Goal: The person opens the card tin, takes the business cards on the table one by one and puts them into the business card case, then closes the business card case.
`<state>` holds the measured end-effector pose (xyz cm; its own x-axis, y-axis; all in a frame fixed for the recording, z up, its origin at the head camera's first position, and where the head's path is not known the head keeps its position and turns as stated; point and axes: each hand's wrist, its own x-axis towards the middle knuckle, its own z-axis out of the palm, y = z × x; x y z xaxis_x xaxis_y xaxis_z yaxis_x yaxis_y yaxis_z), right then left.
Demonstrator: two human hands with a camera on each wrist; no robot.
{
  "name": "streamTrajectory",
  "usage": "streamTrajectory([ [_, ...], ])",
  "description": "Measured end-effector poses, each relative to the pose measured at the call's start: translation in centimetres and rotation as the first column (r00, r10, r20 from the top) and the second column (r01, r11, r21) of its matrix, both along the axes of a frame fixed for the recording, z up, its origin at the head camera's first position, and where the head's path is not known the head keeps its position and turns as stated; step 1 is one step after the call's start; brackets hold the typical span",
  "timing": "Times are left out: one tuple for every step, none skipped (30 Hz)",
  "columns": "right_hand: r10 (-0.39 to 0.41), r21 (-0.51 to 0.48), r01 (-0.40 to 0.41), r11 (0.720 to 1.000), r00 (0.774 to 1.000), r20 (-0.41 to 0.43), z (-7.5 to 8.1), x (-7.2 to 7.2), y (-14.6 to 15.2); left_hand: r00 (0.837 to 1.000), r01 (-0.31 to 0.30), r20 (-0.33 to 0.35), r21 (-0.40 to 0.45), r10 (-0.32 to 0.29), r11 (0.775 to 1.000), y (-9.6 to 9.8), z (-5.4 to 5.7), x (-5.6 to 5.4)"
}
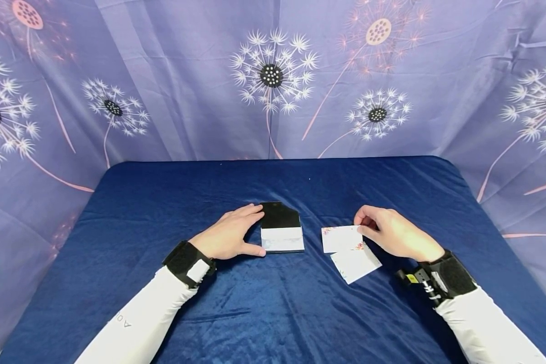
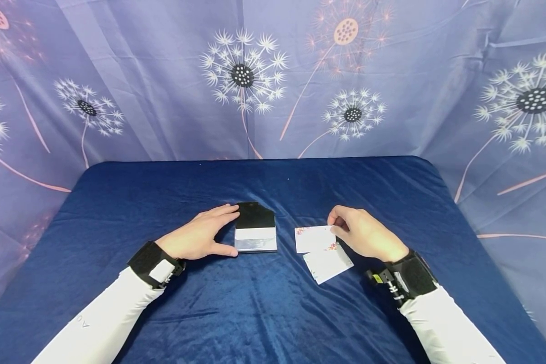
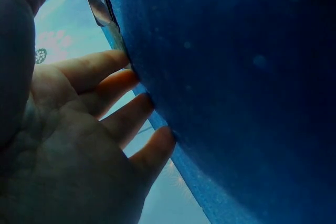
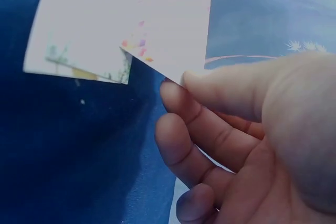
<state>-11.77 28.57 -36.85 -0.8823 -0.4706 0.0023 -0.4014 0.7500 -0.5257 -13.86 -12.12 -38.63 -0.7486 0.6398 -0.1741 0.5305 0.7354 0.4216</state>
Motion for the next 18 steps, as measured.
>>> streamTrajectory([
  [0.001, 0.001, -0.001, 1.000, 1.000, -0.006, 0.04, -0.02, 0.01, 1.000, 0.001, -0.002, 0.000, -0.001, 1.000, 0.00, 0.02, 0.01],
  [0.003, 0.000, -0.003, 1.000, 1.000, -0.009, 0.07, -0.05, 0.03, 1.000, 0.002, -0.004, 0.001, -0.002, 1.000, -0.01, 0.04, 0.03],
  [0.005, -0.003, -0.005, 1.000, 1.000, -0.013, 0.10, -0.07, 0.04, 1.000, 0.003, -0.004, 0.003, -0.003, 1.000, -0.01, 0.06, 0.04],
  [0.007, -0.004, -0.007, 1.000, 1.000, -0.018, 0.13, -0.09, 0.05, 1.000, 0.004, -0.006, 0.005, -0.004, 1.000, -0.01, 0.07, 0.05],
  [0.009, -0.006, -0.010, 1.000, 1.000, -0.022, 0.16, -0.11, 0.04, 1.000, 0.006, -0.007, 0.007, -0.006, 1.000, -0.02, 0.08, 0.06],
  [0.012, -0.008, -0.012, 1.000, 1.000, -0.026, 0.19, -0.12, 0.04, 1.000, 0.007, -0.009, 0.010, -0.007, 1.000, -0.02, 0.09, 0.07],
  [0.014, -0.010, -0.014, 1.000, 0.999, -0.030, 0.20, -0.13, 0.01, 1.000, 0.006, -0.006, 0.010, -0.006, 1.000, -0.01, 0.14, 0.09],
  [0.016, -0.010, -0.016, 1.000, 0.999, -0.035, 0.22, -0.15, -0.01, 1.000, 0.005, -0.003, 0.011, -0.005, 1.000, 0.01, 0.19, 0.11],
  [0.017, -0.011, -0.017, 1.000, 0.999, -0.040, 0.24, -0.18, -0.05, 1.000, 0.005, -0.001, 0.011, -0.005, 1.000, 0.03, 0.23, 0.11],
  [0.018, -0.011, -0.018, 1.000, 0.999, -0.042, 0.26, -0.21, -0.09, 1.000, 0.004, 0.001, 0.011, -0.004, 1.000, 0.04, 0.27, 0.13],
  [0.018, -0.013, -0.018, 1.000, 0.999, -0.043, 0.29, -0.24, -0.12, 1.000, 0.003, 0.002, 0.011, -0.003, 1.000, 0.06, 0.31, 0.14],
  [0.018, -0.014, -0.018, 1.000, 0.999, -0.045, 0.33, -0.29, -0.16, 1.000, 0.002, 0.002, 0.012, -0.002, 1.000, 0.06, 0.32, 0.15],
  [0.016, -0.017, -0.016, 1.000, 0.999, -0.044, 0.38, -0.35, -0.21, 1.000, 0.001, 0.002, 0.011, -0.001, 1.000, 0.08, 0.36, 0.16],
  [0.013, -0.017, -0.014, 1.000, 0.999, -0.045, 0.44, -0.41, -0.27, 1.000, 0.001, 0.000, 0.012, -0.001, 1.000, 0.07, 0.32, 0.15],
  [0.009, -0.017, -0.010, 1.000, 0.999, -0.043, 0.54, -0.48, -0.35, 1.000, 0.000, 0.000, 0.011, 0.000, 1.000, 0.06, 0.31, 0.15],
  [0.004, -0.017, -0.005, 1.000, 0.999, -0.036, 0.65, -0.56, -0.44, 1.000, -0.001, -0.001, 0.011, 0.001, 1.000, 0.06, 0.31, 0.15],
  [0.001, -0.018, -0.001, 1.000, 0.999, -0.032, 0.77, -0.63, -0.54, 1.000, -0.002, -0.002, 0.011, 0.002, 1.000, 0.06, 0.31, 0.15],
  [-0.001, -0.019, 0.001, 1.000, 1.000, -0.029, 0.88, -0.72, -0.65, 1.000, -0.002, -0.003, 0.011, 0.002, 1.000, 0.04, 0.27, 0.15],
])
